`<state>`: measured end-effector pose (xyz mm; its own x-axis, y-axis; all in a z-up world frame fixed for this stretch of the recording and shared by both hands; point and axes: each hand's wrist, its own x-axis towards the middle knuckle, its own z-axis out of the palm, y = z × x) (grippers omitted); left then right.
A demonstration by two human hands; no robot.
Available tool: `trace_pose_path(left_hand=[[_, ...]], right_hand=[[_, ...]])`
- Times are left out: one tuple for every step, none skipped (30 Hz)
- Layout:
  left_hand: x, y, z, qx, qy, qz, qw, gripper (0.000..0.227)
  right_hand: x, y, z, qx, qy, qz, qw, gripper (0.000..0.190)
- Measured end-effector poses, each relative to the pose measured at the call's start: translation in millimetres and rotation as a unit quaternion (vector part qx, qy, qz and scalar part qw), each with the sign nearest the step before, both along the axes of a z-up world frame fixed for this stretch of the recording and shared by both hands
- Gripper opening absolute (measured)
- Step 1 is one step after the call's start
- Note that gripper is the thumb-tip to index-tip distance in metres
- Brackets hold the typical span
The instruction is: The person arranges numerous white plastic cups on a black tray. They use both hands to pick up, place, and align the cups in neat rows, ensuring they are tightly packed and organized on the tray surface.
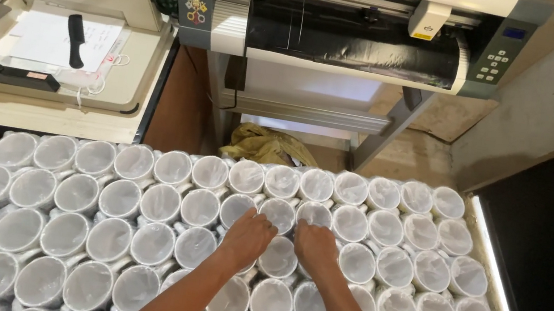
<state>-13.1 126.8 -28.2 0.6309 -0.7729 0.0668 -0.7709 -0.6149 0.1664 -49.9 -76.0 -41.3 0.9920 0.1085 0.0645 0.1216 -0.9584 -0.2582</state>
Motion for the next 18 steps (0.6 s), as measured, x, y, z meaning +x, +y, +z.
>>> trace_pose_path(left_hand=[[1, 0, -2, 0.000, 0.000, -0.001, 1.000, 0.013], [1, 0, -5, -0.005, -0.003, -0.003, 1.000, 0.013], [1, 1, -7, -0.011, -0.005, -0.005, 1.000, 0.013], [2, 2, -4, -0.010, -0.006, -0.003, 1.000, 0.013], [3, 3, -1, -0.019, -0.006, -0.001, 1.000, 0.014], [2, 4, 1, -0.027, -0.004, 0.002, 1.000, 0.014], [0, 6, 2, -0.028, -0.004, 0.004, 1.000, 0.014], [-1, 8, 3, -0.046, 0.003, 0.003, 0.999, 0.015], [-1, 10, 4, -0.064, 0.010, 0.002, 0.998, 0.017], [-1, 13, 3, -0.065, 0.009, 0.005, 0.998, 0.017], [-1, 15, 2, -0.102, -0.005, 0.000, 0.995, 0.018], [-2, 18, 1, -0.138, -0.017, -0.006, 0.990, 0.019], [-3, 22, 3, -0.138, -0.017, -0.004, 0.990, 0.019], [-4, 24, 4, -0.154, -0.043, -0.002, 0.987, 0.020], [-5, 26, 5, -0.171, -0.069, 0.000, 0.983, 0.021], [-4, 26, 9, -0.171, -0.070, -0.001, 0.983, 0.021], [-3, 27, 14, -0.157, -0.074, 0.010, 0.985, 0.022], [-2, 27, 18, -0.143, -0.077, 0.020, 0.986, 0.024]], right_hand=[[0, 0, -2, 0.000, 0.000, -0.001, 1.000, 0.015], [0, 1, -4, -0.010, -0.004, 0.000, 1.000, 0.013], [0, 2, -6, -0.019, -0.008, 0.000, 1.000, 0.011], [1, 2, -6, -0.019, -0.010, 0.002, 1.000, 0.011], [1, 2, -6, -0.020, -0.010, 0.005, 1.000, 0.010], [1, 2, -6, -0.022, -0.009, 0.008, 1.000, 0.010], [0, 4, -4, -0.023, -0.009, 0.009, 1.000, 0.010], [-1, 5, -1, -0.020, -0.006, 0.002, 1.000, 0.011], [-1, 7, 2, -0.017, -0.003, -0.005, 1.000, 0.012], [0, 10, 3, -0.017, -0.005, -0.002, 1.000, 0.012], [1, 11, 5, -0.009, 0.004, -0.015, 1.000, 0.013], [0, 14, 5, 0.000, 0.013, -0.028, 1.000, 0.015], [1, 15, 3, 0.000, 0.014, -0.027, 1.000, 0.015], [0, 15, 1, -0.006, 0.025, -0.043, 0.999, 0.012], [-1, 14, -1, -0.012, 0.035, -0.060, 0.998, 0.011], [1, 12, -4, -0.011, 0.035, -0.060, 0.998, 0.011], [2, 10, -6, 0.000, 0.030, -0.057, 0.998, 0.011], [2, 7, -9, 0.010, 0.025, -0.053, 0.998, 0.010]])
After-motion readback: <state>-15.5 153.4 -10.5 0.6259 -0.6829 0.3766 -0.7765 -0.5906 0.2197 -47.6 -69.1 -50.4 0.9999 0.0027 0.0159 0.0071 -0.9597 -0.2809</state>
